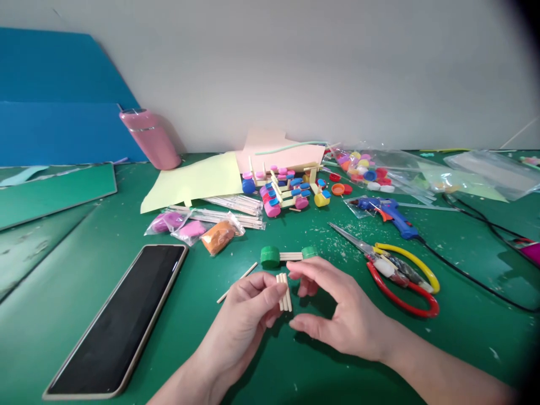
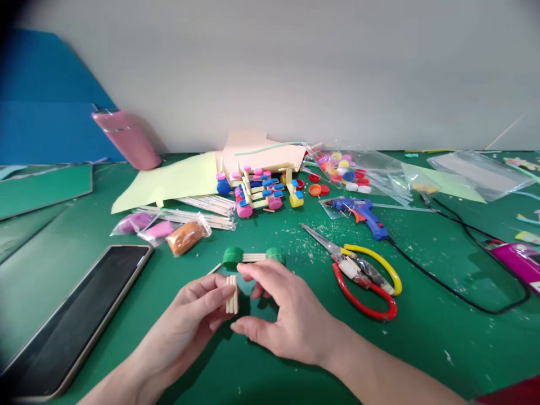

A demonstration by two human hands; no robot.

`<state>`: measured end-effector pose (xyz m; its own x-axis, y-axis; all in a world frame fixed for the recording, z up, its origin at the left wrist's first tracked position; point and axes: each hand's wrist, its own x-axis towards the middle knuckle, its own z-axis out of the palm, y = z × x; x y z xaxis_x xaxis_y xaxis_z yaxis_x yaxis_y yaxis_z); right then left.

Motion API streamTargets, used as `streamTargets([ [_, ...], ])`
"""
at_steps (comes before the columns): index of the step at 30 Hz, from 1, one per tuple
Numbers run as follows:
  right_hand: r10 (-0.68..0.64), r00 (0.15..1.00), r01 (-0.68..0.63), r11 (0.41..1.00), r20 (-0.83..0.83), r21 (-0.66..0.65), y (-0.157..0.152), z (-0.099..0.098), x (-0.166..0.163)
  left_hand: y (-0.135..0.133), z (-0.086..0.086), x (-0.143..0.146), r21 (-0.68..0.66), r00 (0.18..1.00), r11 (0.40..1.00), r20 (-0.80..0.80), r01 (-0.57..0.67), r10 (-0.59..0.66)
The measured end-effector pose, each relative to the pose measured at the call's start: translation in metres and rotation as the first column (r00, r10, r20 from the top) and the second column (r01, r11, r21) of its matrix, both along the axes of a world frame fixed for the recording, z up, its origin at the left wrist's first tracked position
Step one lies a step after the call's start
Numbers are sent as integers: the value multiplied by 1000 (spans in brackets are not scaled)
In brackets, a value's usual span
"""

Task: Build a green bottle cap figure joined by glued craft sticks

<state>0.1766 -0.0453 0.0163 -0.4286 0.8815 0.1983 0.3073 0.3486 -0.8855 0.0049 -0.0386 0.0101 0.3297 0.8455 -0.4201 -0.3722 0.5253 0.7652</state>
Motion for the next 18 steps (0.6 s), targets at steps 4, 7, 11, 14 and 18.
streamTargets([
  [4, 37, 994, -49, 993, 107, 111, 0, -3, 0, -1, 1, 1, 3, 1000, 1000, 0, 30, -30],
  [7, 50, 991, -67, 988, 126, 141, 2, -3, -1, -3, 1, 2, 10, 999, 999, -7, 48, -48],
  [11, 46, 991, -67, 983, 123, 173, 3, -2, -1, -3, 3, 3, 14, 998, 998, -26, 59, -59],
  [14, 39, 991, -62, 982, 129, 180, 3, -2, 0, -3, 4, 3, 12, 998, 998, -35, 61, -61],
  [18, 33, 990, -57, 983, 139, 177, 3, -2, 0, -3, 4, 3, 13, 997, 998, -44, 62, -61],
])
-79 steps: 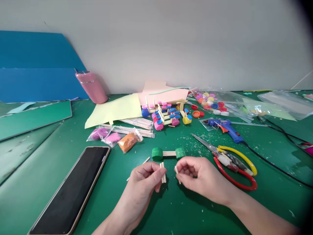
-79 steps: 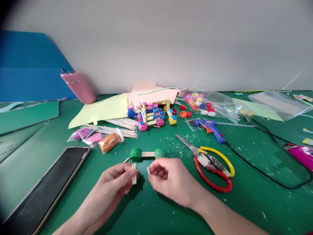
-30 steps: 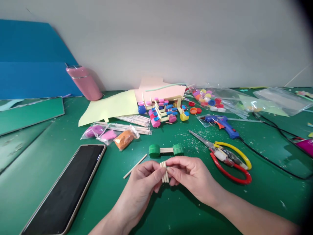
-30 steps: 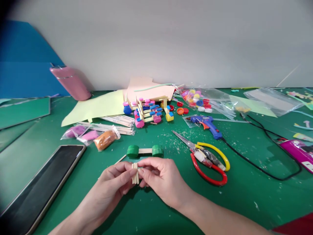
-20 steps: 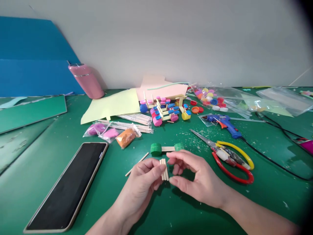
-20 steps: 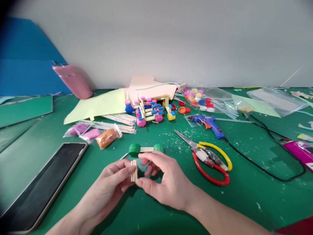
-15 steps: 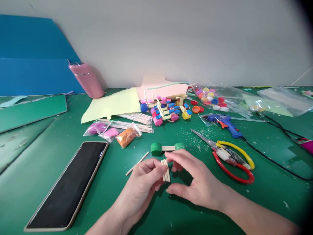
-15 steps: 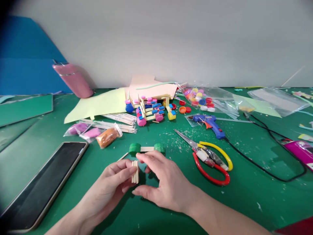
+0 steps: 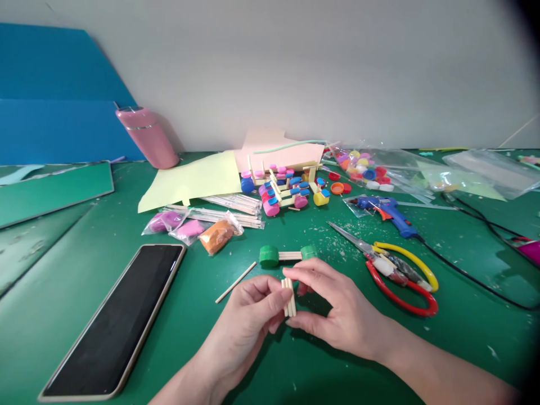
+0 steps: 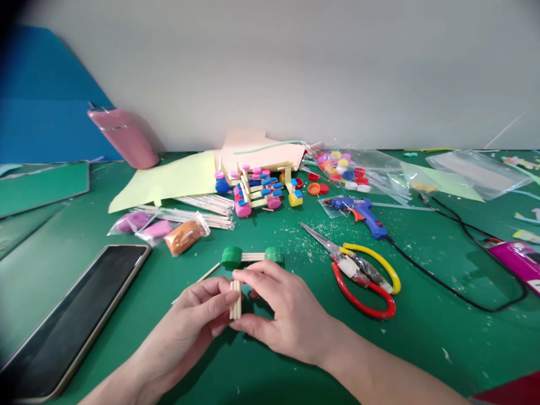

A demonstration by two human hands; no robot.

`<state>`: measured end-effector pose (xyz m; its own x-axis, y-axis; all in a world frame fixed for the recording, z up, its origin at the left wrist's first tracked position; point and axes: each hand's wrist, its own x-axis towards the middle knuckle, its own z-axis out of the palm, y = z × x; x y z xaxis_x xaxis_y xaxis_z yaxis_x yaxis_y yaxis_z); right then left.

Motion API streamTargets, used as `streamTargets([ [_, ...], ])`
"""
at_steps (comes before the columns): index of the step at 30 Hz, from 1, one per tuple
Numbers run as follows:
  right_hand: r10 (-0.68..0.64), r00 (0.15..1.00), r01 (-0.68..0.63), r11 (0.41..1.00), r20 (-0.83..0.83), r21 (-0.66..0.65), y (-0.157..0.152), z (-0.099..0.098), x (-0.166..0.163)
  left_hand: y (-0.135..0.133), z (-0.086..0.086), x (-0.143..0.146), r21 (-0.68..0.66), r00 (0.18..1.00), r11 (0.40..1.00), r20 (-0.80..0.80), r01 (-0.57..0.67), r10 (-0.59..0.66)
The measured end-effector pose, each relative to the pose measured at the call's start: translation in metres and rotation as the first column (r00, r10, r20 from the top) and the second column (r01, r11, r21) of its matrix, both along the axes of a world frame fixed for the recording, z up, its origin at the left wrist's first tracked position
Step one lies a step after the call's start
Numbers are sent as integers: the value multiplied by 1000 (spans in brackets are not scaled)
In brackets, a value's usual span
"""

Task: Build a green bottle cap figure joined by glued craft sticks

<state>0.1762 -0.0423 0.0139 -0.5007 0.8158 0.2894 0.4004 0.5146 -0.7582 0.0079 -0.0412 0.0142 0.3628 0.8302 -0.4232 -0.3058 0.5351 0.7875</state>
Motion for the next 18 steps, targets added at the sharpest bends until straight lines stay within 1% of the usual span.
streamTargets([
  [10, 4, 1000, -5, 1000, -27, -10, -1, 1, -1, -1, -1, 0, -8, 1000, 1000, -3, 1, -1],
  [18, 3, 999, -4, 1000, -38, -31, 0, 0, -2, -3, -2, 0, -26, 1000, 999, 6, -25, 25],
])
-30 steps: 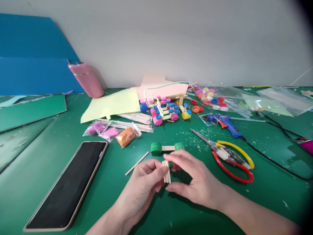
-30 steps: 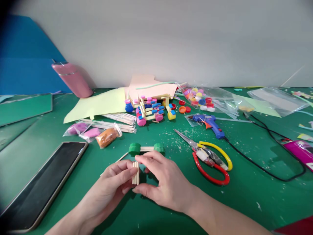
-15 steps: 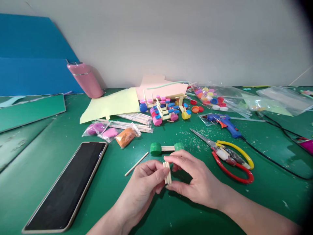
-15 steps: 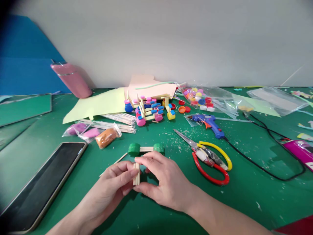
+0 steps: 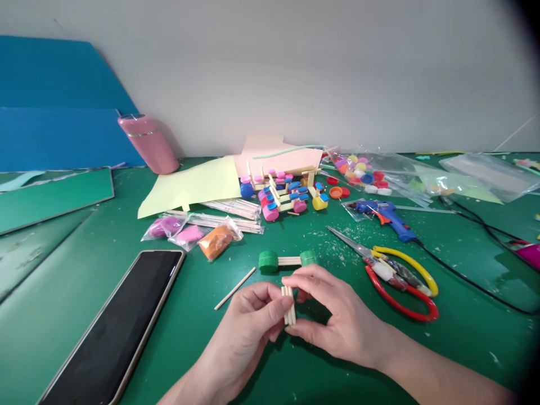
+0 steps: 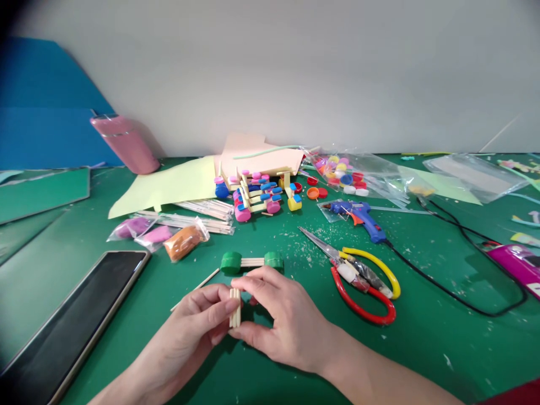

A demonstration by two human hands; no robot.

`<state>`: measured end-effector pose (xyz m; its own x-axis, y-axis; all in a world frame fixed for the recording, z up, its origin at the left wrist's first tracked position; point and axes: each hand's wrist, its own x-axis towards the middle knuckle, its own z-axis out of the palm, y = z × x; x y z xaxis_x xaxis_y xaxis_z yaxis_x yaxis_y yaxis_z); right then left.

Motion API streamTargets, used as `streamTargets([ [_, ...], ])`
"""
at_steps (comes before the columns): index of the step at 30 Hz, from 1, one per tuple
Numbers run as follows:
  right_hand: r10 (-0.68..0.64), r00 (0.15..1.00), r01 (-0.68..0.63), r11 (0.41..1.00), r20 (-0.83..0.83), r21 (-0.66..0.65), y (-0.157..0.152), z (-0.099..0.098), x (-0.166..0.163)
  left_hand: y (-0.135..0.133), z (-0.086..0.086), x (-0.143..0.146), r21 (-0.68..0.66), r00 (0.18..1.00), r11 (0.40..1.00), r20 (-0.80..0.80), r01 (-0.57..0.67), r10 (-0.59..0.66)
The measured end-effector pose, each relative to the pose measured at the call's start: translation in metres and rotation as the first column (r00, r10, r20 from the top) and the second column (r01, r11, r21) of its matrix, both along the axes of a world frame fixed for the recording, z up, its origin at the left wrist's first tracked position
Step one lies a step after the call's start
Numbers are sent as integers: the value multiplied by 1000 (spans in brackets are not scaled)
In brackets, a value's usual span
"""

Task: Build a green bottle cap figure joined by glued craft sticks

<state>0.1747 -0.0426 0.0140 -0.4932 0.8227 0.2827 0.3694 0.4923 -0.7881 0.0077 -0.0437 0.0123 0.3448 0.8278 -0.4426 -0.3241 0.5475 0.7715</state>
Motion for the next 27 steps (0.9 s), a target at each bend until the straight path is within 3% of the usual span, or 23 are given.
streamTargets([
  [9, -24, 1000, 25, 999, 9, -45, -3, -2, 0, 1, 0, 1, 38, 999, 999, -14, -35, 35],
  [27, -3, 1000, 3, 1000, -3, 20, 1, -1, 2, 1, -1, 1, 40, 999, 999, -41, 7, -5],
])
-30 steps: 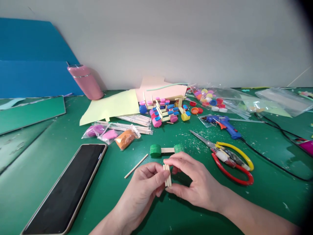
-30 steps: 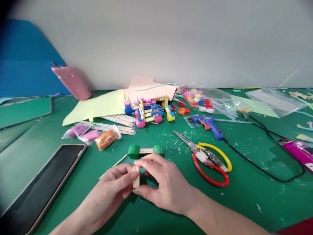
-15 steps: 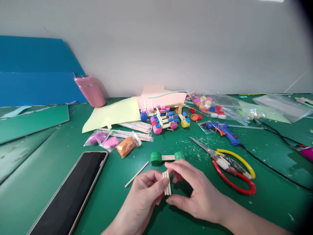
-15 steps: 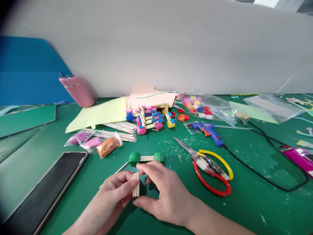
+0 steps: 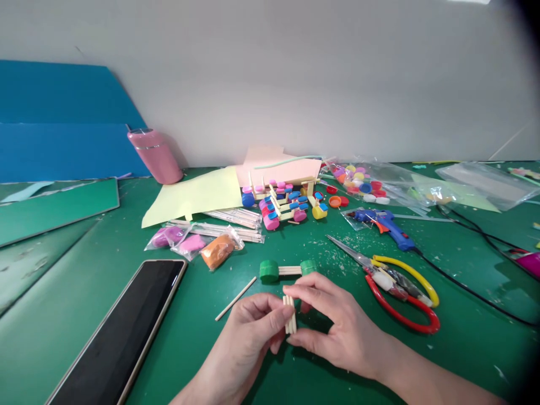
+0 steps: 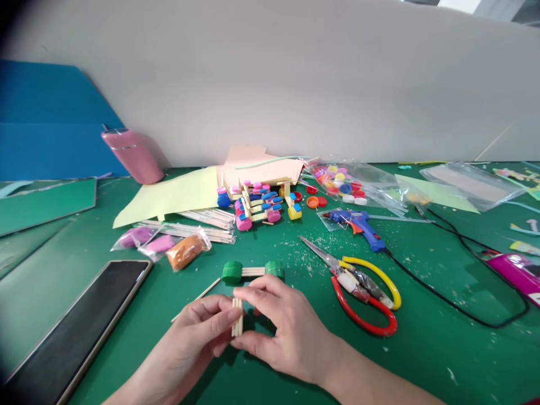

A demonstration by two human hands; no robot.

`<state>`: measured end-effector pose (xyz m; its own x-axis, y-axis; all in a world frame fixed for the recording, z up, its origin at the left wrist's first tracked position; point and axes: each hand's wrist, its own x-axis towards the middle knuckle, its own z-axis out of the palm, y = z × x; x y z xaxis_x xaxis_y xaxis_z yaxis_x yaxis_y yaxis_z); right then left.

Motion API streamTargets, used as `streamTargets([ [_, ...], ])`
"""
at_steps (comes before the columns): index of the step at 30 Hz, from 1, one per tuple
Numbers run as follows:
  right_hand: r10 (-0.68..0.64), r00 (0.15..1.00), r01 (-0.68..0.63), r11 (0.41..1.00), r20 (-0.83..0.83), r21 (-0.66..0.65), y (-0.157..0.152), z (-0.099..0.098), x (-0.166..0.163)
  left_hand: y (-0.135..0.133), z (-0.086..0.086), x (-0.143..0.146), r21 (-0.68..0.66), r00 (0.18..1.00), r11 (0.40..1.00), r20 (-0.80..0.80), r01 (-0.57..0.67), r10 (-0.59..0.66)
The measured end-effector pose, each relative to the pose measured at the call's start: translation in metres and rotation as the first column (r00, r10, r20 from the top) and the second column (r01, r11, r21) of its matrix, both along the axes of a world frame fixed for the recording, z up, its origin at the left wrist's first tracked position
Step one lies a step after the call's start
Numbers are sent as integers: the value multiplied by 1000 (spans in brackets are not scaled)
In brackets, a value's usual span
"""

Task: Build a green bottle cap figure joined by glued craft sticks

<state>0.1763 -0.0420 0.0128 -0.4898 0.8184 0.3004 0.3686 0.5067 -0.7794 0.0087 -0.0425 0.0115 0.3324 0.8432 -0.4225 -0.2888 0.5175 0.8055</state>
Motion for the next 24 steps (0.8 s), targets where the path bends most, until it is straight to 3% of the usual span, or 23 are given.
streamTargets([
  [24, -36, 999, 35, 998, 7, 45, -2, -4, -4, 0, 4, 3, -46, 995, 998, 78, -54, 57],
])
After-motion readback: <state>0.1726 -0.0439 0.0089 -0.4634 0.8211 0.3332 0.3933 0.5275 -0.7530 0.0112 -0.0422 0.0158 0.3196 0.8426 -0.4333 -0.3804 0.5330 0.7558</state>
